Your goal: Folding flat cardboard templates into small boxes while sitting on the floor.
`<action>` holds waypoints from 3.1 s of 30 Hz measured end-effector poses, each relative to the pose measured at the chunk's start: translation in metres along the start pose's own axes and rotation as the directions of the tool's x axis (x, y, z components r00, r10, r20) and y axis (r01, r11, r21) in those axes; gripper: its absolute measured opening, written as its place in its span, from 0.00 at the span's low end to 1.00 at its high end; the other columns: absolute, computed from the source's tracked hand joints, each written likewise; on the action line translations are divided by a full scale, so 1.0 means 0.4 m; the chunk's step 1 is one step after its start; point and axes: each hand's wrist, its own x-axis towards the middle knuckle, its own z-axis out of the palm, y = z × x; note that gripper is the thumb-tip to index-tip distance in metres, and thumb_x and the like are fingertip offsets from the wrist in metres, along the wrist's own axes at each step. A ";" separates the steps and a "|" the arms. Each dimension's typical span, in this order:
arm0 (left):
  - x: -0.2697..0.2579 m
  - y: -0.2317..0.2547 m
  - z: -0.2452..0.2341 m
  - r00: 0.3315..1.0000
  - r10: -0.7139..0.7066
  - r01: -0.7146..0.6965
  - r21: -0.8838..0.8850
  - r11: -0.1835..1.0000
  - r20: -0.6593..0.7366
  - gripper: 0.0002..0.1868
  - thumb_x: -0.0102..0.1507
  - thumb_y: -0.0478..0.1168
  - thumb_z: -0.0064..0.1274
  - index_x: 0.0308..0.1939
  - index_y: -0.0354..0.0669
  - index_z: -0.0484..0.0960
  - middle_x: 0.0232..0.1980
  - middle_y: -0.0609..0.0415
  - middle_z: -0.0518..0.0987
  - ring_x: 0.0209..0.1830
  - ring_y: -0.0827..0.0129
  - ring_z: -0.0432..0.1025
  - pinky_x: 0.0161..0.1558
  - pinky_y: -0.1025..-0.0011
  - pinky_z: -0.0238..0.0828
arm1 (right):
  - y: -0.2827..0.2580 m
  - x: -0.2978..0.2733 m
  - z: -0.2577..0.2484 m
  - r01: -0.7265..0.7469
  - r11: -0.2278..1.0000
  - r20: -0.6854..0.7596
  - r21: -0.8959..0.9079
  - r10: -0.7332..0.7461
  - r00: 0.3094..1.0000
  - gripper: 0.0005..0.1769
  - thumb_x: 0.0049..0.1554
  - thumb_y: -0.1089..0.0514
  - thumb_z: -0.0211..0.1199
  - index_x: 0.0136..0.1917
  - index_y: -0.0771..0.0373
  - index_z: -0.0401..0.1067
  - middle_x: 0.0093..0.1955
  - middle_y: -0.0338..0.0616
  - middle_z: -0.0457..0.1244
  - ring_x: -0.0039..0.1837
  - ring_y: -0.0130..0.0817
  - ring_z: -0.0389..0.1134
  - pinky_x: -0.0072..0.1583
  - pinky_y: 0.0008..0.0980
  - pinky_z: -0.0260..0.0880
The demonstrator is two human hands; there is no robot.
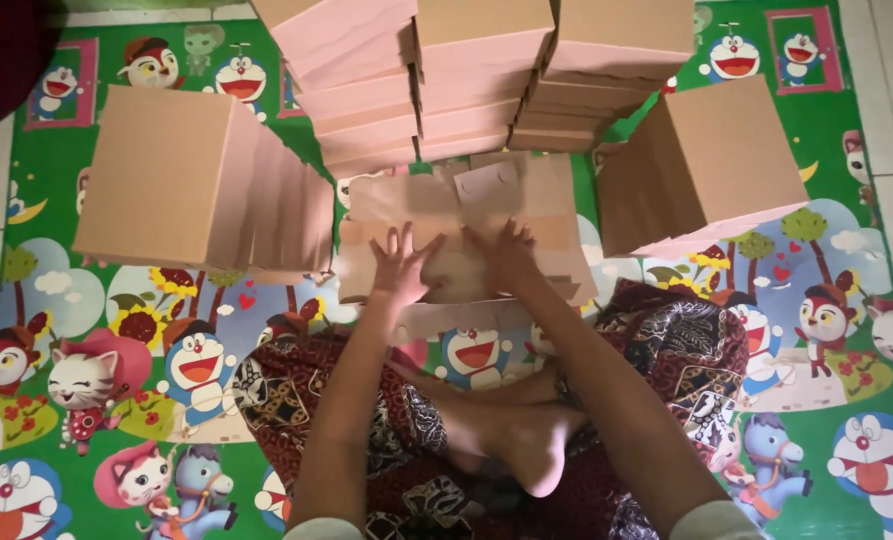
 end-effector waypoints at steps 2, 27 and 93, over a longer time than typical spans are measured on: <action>-0.006 0.019 -0.034 0.999 -0.027 0.027 0.012 1.000 0.024 0.48 0.55 0.68 0.61 0.77 0.80 0.58 0.78 0.46 0.51 0.78 0.40 0.46 0.68 0.24 0.43 | 0.005 0.019 0.008 0.009 0.999 -0.002 0.054 -0.009 1.000 0.64 0.43 0.53 0.79 0.80 0.19 0.44 0.78 0.87 0.39 0.75 0.89 0.46 0.70 0.77 0.52; 0.036 -0.032 -0.004 0.982 -0.096 0.087 0.065 0.994 0.164 0.56 0.52 0.61 0.63 0.77 0.93 0.44 0.85 0.69 0.36 0.82 0.33 0.34 0.63 0.10 0.31 | -0.062 0.140 0.049 -0.063 0.993 0.087 -0.102 0.072 0.994 0.76 0.39 0.58 0.85 0.80 0.13 0.36 0.73 0.85 0.50 0.77 0.79 0.50 0.71 0.70 0.57; -0.273 0.451 -0.139 0.866 -0.474 -0.225 -0.971 -0.080 -0.161 0.11 0.61 0.32 0.66 0.45 0.37 0.82 0.39 0.42 0.87 0.37 0.67 0.82 0.41 0.70 0.82 | -0.052 -0.491 -0.047 0.458 0.604 -0.758 0.652 0.499 0.420 0.06 0.52 0.60 0.78 0.44 0.58 0.83 0.46 0.43 0.68 0.51 0.36 0.68 0.49 0.29 0.66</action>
